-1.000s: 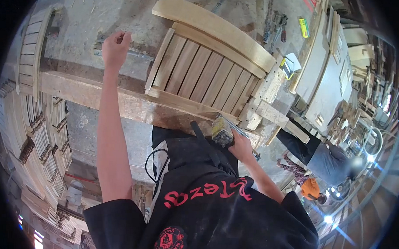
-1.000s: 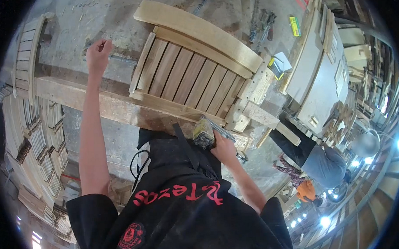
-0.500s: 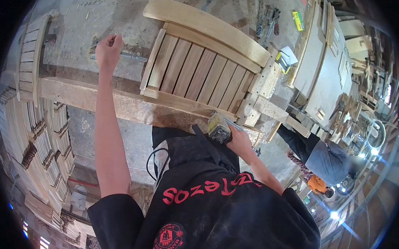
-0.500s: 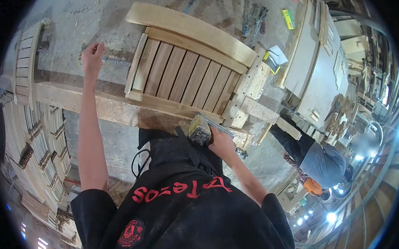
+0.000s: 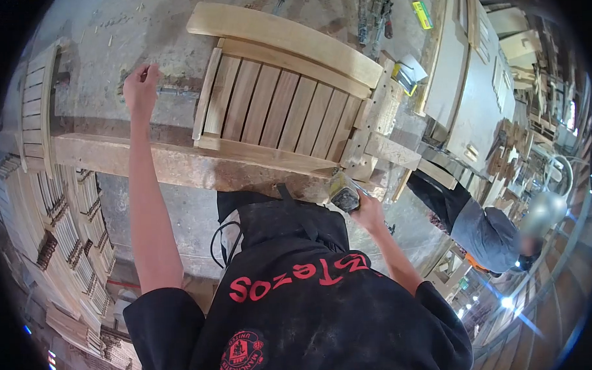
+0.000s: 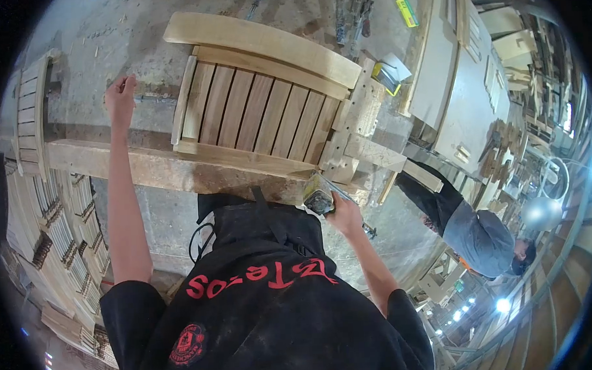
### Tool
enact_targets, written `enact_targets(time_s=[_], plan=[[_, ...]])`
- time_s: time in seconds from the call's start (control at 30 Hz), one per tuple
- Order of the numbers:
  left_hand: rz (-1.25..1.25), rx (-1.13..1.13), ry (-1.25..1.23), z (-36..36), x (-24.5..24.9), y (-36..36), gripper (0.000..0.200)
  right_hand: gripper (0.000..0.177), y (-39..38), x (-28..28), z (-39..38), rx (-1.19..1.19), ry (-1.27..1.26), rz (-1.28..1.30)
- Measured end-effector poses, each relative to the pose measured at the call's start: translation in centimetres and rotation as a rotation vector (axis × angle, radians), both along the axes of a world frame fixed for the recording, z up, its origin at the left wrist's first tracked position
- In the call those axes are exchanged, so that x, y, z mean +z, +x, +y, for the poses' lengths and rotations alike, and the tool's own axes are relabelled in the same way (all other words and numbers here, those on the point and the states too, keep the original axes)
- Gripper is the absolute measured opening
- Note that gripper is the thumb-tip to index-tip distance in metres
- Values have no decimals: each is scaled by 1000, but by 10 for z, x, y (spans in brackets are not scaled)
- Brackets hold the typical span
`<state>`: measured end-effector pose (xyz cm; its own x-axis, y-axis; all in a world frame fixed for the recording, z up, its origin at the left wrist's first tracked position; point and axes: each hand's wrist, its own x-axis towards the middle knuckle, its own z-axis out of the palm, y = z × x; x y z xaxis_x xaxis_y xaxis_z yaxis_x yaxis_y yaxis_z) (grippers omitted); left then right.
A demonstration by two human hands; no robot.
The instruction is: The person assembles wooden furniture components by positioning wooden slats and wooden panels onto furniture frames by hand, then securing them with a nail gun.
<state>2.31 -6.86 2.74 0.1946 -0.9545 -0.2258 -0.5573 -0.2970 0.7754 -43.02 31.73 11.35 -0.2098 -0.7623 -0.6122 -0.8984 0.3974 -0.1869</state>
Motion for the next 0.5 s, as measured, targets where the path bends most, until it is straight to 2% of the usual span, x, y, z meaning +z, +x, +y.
enact_targets(time_s=[0.27,0.4,0.5], plan=[[44,24,8,2,4,-3,29,55,-9,-8,1,-39,25,-27],[-22,18,14,2,9,-6,30,56,-5,1,-7,-33,40,-32],[11,11,-5,2,6,-3,30,54,-6,-2,-4,-30,-32,-84]])
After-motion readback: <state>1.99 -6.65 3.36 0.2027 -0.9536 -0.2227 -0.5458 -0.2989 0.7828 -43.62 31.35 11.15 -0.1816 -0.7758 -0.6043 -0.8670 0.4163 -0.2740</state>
